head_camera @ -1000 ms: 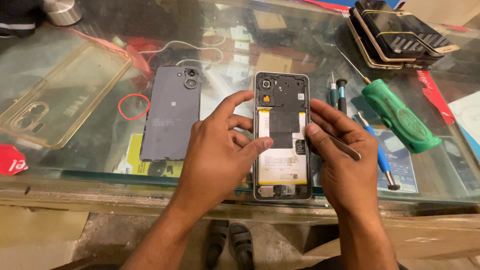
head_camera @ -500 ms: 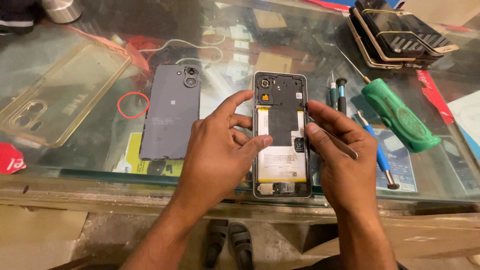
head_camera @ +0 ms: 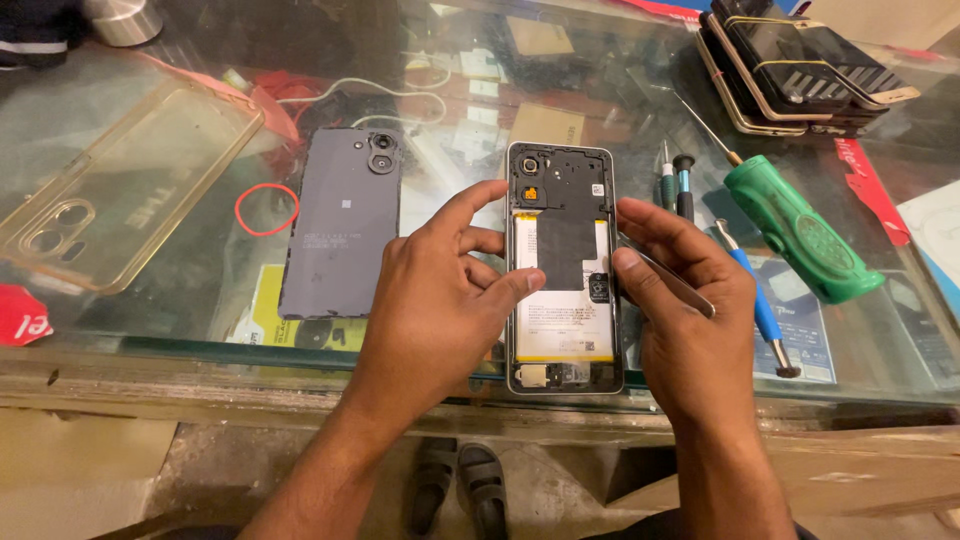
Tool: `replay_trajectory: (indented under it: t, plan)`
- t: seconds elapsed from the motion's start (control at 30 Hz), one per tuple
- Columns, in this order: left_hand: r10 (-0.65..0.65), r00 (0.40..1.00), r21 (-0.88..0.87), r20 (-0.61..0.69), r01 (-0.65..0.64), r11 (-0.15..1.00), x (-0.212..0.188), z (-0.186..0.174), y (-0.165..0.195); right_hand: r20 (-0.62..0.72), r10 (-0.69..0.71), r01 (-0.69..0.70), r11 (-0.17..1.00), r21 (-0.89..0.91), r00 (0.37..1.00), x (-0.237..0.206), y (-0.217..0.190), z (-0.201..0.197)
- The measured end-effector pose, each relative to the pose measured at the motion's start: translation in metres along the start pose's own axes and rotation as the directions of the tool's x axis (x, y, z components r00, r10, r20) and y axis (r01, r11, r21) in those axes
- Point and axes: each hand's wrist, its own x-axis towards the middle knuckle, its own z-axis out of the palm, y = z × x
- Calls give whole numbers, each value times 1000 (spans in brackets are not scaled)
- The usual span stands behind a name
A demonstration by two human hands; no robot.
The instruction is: The person pries open the back cover of a smartphone using a pry tool, peels a black adhesive film from inside the phone, removes the battery, and unscrews internal screws with a screwdriver while holding the phone frame on a glass work counter.
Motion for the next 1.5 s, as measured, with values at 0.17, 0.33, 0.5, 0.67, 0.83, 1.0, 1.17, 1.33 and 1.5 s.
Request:
replay_trajectory:
  t: [0.17, 0.33, 0.5, 0.67, 0.83, 1.0, 1.17, 1.33, 1.5]
  plan:
    - [-7, 1000, 6, -1, 7, 1000, -1, 0, -1, -7, -14, 14, 1000, -6, 1000, 0, 2, -1]
    - [13, 1000, -24, 1, -13, 1000, 0, 0, -3, -5, -12, 12, 1000, -10, 1000, 0, 1, -1]
    - [41, 999, -27, 18, -40, 999, -1, -1, -3, -22, -8, 8, 1000, -9, 1000, -1, -1, -1]
    - [28, 999, 2, 20, -28, 1000, 0, -1, -1, -20, -16, 16, 1000, 1, 1000, -2, -1, -1]
    - [9, 999, 72, 43, -12, 997, 0, -2, -1, -12, -28, 28, 1000, 2, 1000, -1, 1, -1]
    - [58, 998, 113, 5, -59, 992, 0, 0, -4, -17, -16, 16, 1000, -8, 1000, -2, 1, 0]
    - [108, 992, 146, -63, -98, 984, -2, 6, -8, 12, -29, 29, 999, -13, 1000, -3, 1, 0]
    - [194, 974, 235, -121, -162, 958, -3, 10, -8, 22, -38, 38, 998, -43, 999, -3, -1, 1]
    - [161, 977, 248, -141, -123, 961, -3, 11, -5, 27, -24, 25, 998, -52, 999, -4, -2, 1]
